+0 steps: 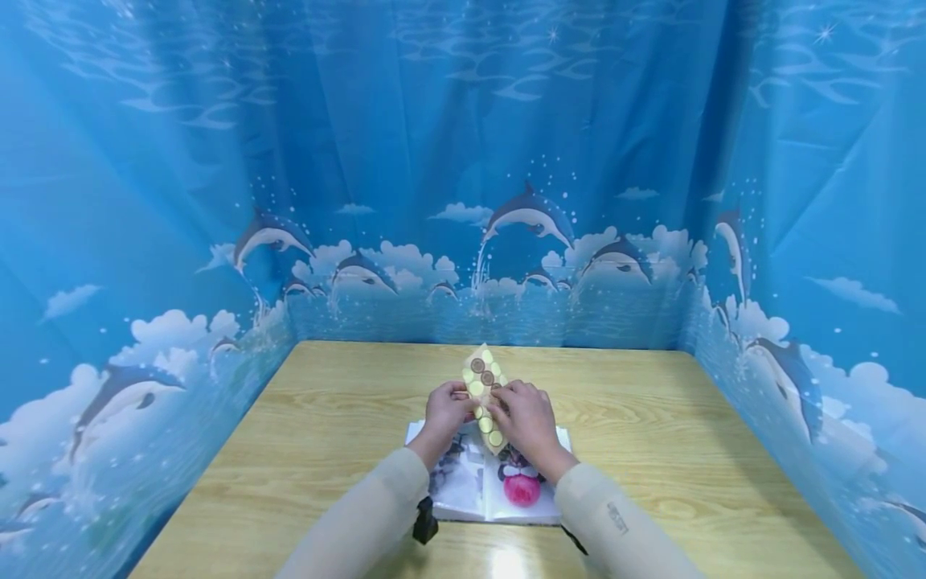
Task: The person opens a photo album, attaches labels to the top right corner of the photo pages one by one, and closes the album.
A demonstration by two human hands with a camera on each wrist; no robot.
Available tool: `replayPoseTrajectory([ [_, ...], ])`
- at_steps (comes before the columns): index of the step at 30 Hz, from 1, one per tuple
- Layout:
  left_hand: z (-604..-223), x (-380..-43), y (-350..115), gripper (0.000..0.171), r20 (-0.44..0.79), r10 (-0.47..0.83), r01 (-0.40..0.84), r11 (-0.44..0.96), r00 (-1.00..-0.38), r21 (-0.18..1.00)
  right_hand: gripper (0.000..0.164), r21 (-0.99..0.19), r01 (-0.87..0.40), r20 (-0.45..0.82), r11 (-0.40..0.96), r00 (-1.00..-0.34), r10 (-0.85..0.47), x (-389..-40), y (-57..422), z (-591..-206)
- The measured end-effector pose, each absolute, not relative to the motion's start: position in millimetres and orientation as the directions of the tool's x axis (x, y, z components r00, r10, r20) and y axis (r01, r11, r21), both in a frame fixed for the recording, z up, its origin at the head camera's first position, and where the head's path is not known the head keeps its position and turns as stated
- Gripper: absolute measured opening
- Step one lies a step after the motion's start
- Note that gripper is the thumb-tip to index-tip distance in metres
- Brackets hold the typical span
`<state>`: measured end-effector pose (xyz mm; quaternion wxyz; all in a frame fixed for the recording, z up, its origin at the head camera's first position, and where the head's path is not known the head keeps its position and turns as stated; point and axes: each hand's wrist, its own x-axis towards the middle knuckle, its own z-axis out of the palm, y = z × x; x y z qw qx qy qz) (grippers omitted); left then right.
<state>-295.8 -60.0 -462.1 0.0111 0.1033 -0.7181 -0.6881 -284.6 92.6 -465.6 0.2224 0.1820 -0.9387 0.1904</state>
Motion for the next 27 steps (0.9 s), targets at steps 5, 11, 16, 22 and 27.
replayPoseTrajectory([
  [5, -462.4, -294.5, -58.2, 0.033, -0.136, -0.159, -0.141, 0.015, -0.978, 0.99, 0.027, -0.262, -0.414, 0.494, 0.872, -0.834, -0.247, -279.5, 84.6, -468.5],
  [11, -460.5, -291.4, -57.0, 0.03, -0.155, -0.138, -0.154, -0.016, -0.978, 0.988, 0.024, -0.308, -0.355, 0.508, 0.883, -0.846, -0.163, -278.6, 80.3, -473.0],
  [16, -461.1, -291.6, -53.8, 0.029, -0.152, -0.129, -0.146, -0.052, -0.98, 0.988, 0.022, -0.369, -0.313, 0.516, 0.875, -0.852, -0.087, -275.1, 78.2, -473.1],
  [22, -463.2, -291.7, -51.8, 0.028, -0.141, -0.108, -0.134, -0.063, -0.984, 0.989, 0.025, -0.442, -0.305, 0.501, 0.843, -0.864, -0.05, -273.6, 76.4, -476.1],
  [27, -464.2, -290.4, -51.9, 0.028, -0.129, -0.087, -0.124, -0.06, -0.988, 0.991, 0.025, -0.488, -0.3, 0.489, 0.82, -0.872, -0.027, -274.0, 75.9, -477.1],
])
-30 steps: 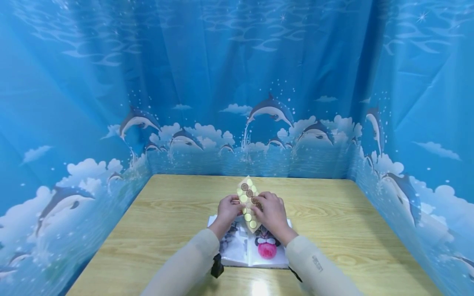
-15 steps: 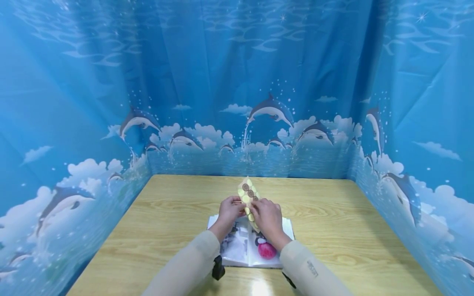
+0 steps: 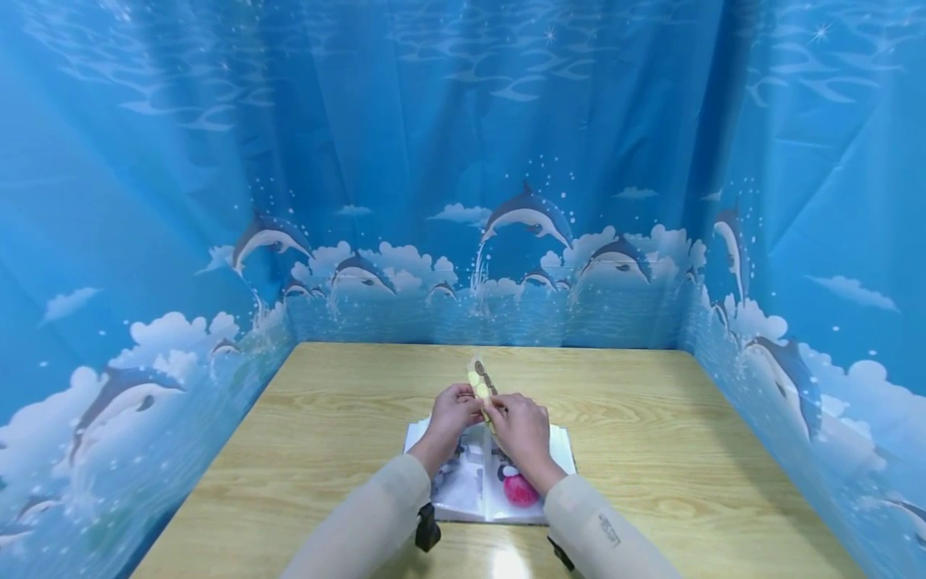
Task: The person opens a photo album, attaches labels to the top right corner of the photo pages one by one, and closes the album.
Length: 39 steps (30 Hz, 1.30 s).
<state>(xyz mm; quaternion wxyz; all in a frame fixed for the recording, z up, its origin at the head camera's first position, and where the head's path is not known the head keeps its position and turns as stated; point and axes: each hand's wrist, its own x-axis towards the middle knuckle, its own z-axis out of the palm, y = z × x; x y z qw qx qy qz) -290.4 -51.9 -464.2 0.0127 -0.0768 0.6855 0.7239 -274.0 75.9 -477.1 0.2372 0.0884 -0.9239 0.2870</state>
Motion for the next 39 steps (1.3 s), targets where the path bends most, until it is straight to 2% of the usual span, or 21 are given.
replayPoseTrajectory([
  [14, -464.5, -289.8, -52.8, 0.02, -0.117, -0.057, -0.113, -0.063, -0.992, 0.992, 0.019, -0.576, -0.271, 0.426, 0.771, -0.905, 0.0, -272.4, 76.3, -472.6],
  [39, -464.4, -289.0, -54.3, 0.012, -0.082, -0.023, -0.08, -0.079, -0.996, 0.994, 0.014, -0.619, -0.255, 0.396, 0.743, -0.918, 0.015, -274.2, 78.8, -472.0],
])
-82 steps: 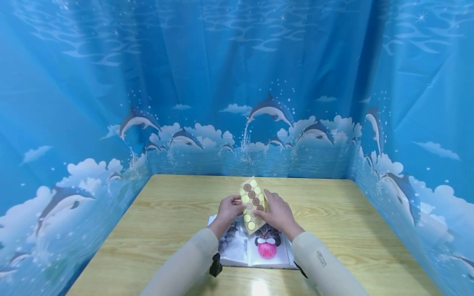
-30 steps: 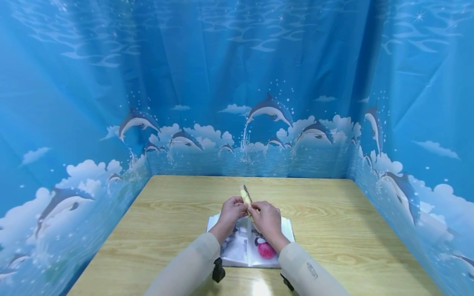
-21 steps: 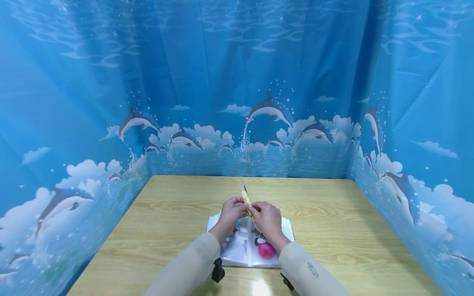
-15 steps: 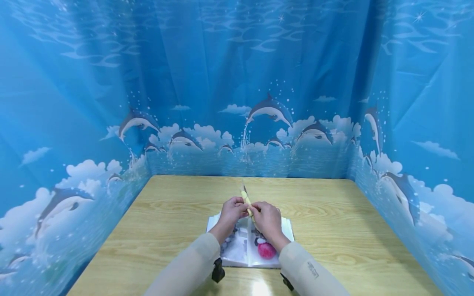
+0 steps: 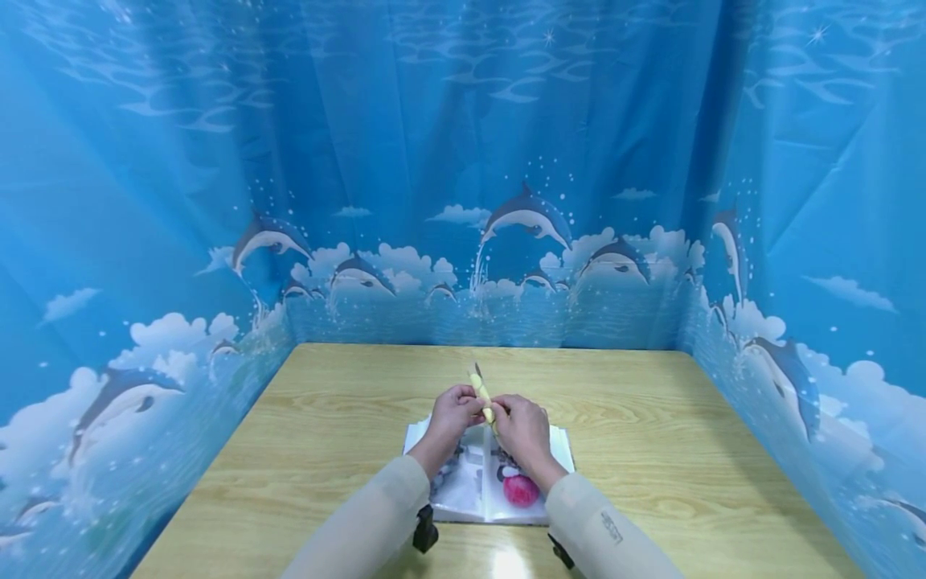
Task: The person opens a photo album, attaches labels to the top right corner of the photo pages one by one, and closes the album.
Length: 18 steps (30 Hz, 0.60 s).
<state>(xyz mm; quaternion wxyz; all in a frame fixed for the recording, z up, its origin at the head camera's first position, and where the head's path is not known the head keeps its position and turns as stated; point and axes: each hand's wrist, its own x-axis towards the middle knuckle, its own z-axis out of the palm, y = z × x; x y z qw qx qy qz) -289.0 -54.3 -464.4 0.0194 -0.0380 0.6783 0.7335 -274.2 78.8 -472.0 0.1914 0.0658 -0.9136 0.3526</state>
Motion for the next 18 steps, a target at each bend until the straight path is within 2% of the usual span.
replayPoseTrajectory([
  [6, -461.8, -288.4, -53.4, 0.013, -0.113, -0.051, -0.11, -0.059, -0.992, 0.992, 0.015, -0.649, -0.21, 0.354, 0.732, -0.934, 0.046, -274.7, 80.8, -469.0],
  [18, -460.0, -287.7, -51.4, 0.015, -0.12, -0.117, -0.116, -0.039, -0.986, 0.992, 0.014, -0.647, -0.212, 0.372, 0.732, -0.926, 0.061, -276.3, 84.4, -467.2],
])
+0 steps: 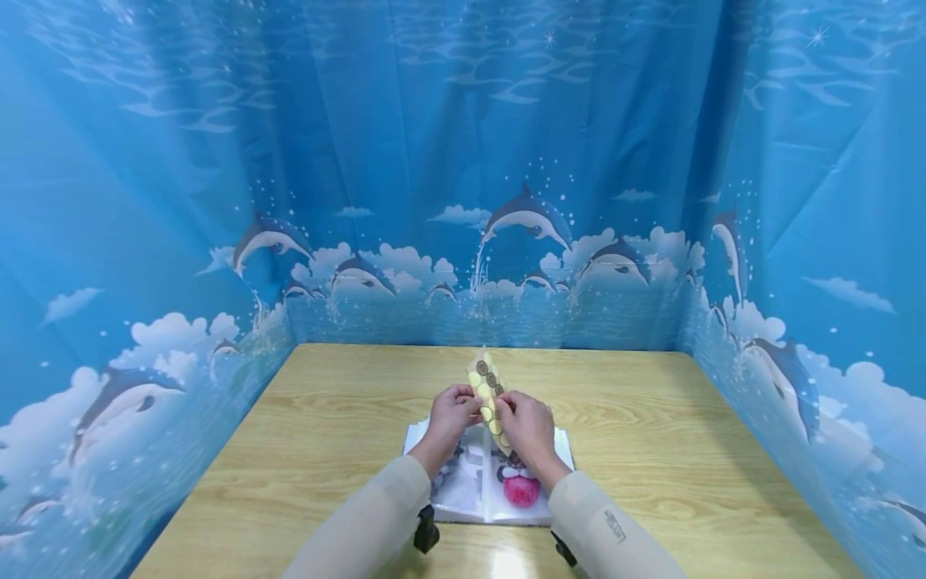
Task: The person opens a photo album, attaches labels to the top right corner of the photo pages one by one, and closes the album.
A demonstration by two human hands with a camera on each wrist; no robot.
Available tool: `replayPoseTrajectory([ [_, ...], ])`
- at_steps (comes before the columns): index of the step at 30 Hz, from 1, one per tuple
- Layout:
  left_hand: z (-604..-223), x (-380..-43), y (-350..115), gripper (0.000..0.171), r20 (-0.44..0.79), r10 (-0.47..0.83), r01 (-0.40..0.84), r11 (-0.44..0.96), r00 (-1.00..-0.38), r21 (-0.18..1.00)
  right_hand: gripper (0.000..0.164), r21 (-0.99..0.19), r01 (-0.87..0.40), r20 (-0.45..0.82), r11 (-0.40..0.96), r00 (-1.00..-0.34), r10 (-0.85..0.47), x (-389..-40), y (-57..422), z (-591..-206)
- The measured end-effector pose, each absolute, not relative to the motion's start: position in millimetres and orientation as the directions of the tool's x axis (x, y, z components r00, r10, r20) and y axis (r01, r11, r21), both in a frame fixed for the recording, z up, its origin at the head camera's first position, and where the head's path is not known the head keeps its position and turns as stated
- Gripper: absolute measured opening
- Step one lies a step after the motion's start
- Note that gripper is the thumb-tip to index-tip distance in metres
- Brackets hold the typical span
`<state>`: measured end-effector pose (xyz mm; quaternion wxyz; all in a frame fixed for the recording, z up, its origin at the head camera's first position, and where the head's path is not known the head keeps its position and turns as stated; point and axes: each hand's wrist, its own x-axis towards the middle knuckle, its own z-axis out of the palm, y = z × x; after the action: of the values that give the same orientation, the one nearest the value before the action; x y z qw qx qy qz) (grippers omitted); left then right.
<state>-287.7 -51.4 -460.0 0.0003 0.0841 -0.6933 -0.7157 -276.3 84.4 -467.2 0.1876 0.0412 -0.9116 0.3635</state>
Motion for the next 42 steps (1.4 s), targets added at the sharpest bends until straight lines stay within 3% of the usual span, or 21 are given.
replayPoseTrajectory([
  [27, -468.5, -294.4, -54.6, 0.019, -0.115, -0.186, -0.1, -0.088, -0.976, 0.991, 0.017, -0.79, -0.096, 0.267, 0.605, -0.943, 0.199, -282.4, 90.6, -468.0],
  [34, -473.0, -301.0, -61.5, 0.03, -0.12, -0.246, -0.077, -0.178, -0.962, 0.981, 0.02, -0.827, -0.065, 0.232, 0.558, -0.944, 0.234, -281.2, 97.9, -466.5],
  [42, -473.0, -304.6, -68.3, 0.054, -0.173, -0.351, -0.102, -0.211, -0.92, 0.972, 0.021, -0.831, -0.062, 0.22, 0.552, -0.949, 0.225, -279.6, 100.5, -469.1],
])
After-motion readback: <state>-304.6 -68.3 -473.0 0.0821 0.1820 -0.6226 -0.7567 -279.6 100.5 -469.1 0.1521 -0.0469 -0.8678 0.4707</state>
